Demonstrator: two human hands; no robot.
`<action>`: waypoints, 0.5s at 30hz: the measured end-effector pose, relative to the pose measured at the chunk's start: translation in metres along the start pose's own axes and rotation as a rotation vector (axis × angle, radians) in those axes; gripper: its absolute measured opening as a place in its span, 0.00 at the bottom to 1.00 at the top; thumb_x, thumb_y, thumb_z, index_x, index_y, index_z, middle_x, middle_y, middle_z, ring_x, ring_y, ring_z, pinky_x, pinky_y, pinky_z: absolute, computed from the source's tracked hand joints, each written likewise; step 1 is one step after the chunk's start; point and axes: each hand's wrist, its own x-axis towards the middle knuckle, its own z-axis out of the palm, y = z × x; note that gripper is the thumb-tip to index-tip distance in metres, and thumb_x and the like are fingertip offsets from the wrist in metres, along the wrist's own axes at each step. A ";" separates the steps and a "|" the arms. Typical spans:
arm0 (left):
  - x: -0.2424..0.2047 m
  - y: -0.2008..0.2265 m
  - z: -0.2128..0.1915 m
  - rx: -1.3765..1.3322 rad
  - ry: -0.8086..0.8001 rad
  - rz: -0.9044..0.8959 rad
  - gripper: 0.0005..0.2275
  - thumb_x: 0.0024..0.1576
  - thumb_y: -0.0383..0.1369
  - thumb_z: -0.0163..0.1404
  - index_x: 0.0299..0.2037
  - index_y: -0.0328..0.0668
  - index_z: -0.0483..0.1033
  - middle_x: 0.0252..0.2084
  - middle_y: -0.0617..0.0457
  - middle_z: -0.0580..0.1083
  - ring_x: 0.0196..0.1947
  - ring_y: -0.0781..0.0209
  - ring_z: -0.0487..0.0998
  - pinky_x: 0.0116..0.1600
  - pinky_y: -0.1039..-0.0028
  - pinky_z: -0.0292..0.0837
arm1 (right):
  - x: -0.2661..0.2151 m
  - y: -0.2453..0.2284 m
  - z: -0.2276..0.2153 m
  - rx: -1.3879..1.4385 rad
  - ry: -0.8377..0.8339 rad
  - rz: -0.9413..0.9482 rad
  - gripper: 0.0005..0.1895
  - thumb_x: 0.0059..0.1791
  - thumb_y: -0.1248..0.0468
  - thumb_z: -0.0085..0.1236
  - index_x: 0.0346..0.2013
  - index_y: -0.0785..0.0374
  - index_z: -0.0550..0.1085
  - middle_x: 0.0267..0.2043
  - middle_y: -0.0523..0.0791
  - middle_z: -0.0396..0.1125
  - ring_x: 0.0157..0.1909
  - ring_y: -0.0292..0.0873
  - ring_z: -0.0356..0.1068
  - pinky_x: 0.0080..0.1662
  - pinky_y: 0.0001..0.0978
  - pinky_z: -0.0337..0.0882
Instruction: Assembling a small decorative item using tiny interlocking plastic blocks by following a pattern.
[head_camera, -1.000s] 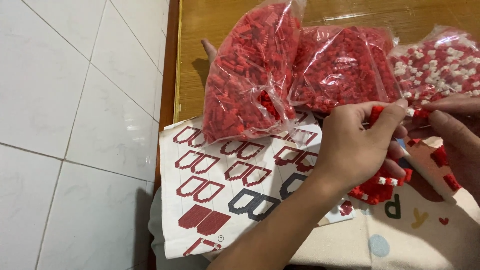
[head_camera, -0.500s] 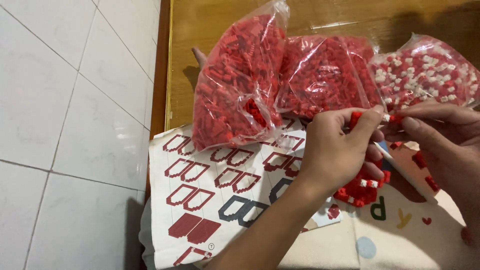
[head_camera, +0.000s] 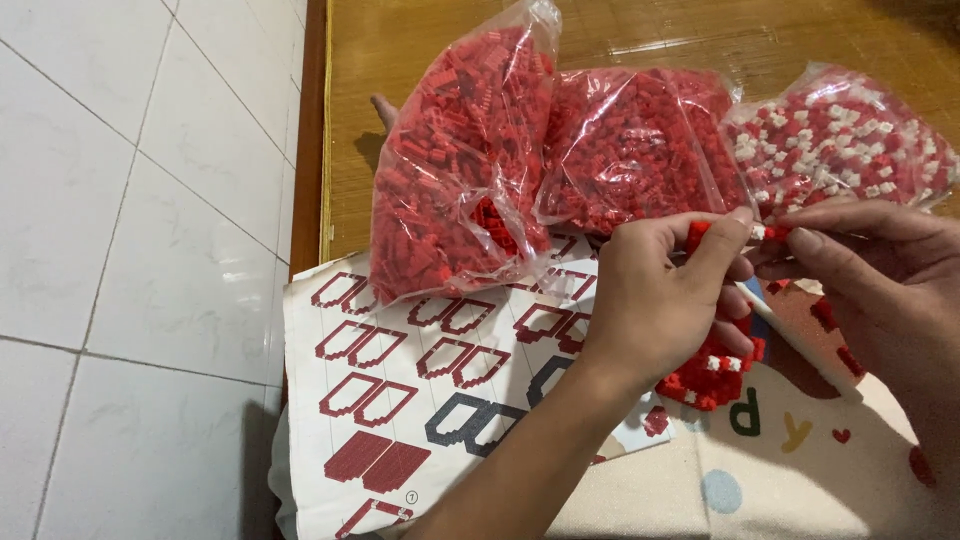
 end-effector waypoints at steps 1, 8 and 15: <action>0.000 -0.001 0.000 -0.001 0.001 -0.003 0.18 0.64 0.40 0.47 0.34 0.27 0.76 0.22 0.42 0.73 0.14 0.52 0.75 0.20 0.70 0.74 | -0.001 -0.003 0.002 0.000 0.000 0.003 0.07 0.58 0.75 0.50 0.50 0.74 0.72 0.44 0.56 0.70 0.45 0.53 0.77 0.54 0.37 0.82; 0.000 -0.001 0.000 0.032 -0.004 0.009 0.18 0.64 0.40 0.46 0.36 0.26 0.77 0.22 0.41 0.73 0.14 0.49 0.76 0.17 0.73 0.69 | -0.005 -0.021 0.013 -0.036 0.050 0.079 0.06 0.58 0.75 0.51 0.49 0.73 0.72 0.44 0.57 0.72 0.45 0.51 0.76 0.56 0.36 0.81; 0.000 -0.001 0.000 0.095 -0.008 0.039 0.18 0.64 0.40 0.46 0.34 0.28 0.77 0.21 0.40 0.74 0.14 0.50 0.77 0.17 0.74 0.68 | -0.008 -0.029 0.016 -0.096 0.036 0.059 0.06 0.59 0.76 0.50 0.50 0.75 0.72 0.45 0.58 0.72 0.45 0.51 0.76 0.55 0.36 0.81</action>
